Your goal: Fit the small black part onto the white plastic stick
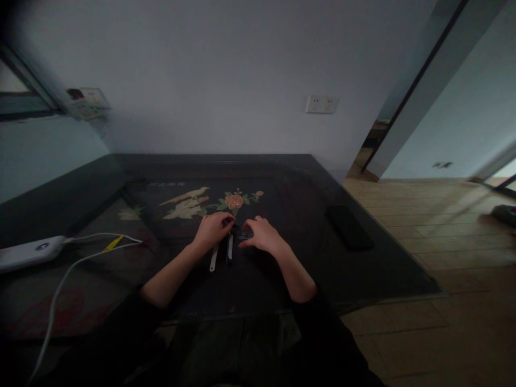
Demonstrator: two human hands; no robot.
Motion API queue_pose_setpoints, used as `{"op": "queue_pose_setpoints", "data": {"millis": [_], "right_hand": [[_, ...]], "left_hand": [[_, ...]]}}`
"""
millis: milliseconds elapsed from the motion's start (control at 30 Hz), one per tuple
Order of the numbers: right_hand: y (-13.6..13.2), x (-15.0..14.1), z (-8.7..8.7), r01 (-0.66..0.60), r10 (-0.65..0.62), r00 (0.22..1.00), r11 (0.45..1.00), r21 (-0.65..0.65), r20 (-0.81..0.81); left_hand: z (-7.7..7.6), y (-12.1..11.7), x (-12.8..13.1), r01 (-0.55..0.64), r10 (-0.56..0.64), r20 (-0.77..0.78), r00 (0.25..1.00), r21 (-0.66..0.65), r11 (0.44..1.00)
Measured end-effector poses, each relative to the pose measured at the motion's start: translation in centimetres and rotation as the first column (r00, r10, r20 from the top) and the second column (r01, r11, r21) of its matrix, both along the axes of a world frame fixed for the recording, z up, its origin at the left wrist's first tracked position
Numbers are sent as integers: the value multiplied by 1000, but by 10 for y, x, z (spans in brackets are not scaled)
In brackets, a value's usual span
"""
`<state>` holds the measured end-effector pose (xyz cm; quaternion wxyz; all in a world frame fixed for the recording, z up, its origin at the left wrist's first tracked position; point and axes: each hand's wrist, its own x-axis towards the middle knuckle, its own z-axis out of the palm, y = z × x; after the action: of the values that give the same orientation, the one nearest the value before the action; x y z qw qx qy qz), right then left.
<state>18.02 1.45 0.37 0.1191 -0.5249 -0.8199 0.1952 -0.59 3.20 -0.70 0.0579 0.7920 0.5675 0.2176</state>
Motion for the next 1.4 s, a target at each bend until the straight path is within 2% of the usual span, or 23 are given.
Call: {"op": "queue_pose_setpoints", "data": {"millis": [233, 367, 500, 633, 733, 933, 1000, 1233, 1400], "right_hand": [[4, 1, 7, 108, -93, 984, 989, 97, -153], [10, 3, 6, 178, -151, 961, 978, 104, -230], [25, 13, -8, 200, -151, 913, 976, 92, -378], [45, 27, -29, 237, -152, 852, 965, 109, -502], [56, 35, -40, 327, -225, 750, 943, 53, -621], [64, 38, -46, 391, -319, 422, 909, -147, -849], [65, 37, -46, 386, -321, 378, 907, -168, -868], [65, 36, -45, 384, -342, 377, 904, -191, -861], [68, 38, -49, 364, -293, 488, 924, -113, -822]], "left_hand": [[1, 7, -8, 15, -17, 98, 995, 23, 1000], [-3, 19, -19, -26, 24, 171, 985, 14, 1000], [-9, 33, -31, -107, 104, 292, 951, -6, 994], [-19, 46, -38, -144, 131, 425, 896, -2, 990], [-27, 53, -43, -185, 173, 489, 855, -24, 982], [-33, 61, -48, -238, 220, 527, 821, -33, 971], [-34, 61, -48, -238, 218, 529, 820, -31, 971], [-37, 66, -52, -175, 180, 488, 854, -55, 983], [-37, 70, -56, -111, 141, 440, 887, -93, 989]]}}
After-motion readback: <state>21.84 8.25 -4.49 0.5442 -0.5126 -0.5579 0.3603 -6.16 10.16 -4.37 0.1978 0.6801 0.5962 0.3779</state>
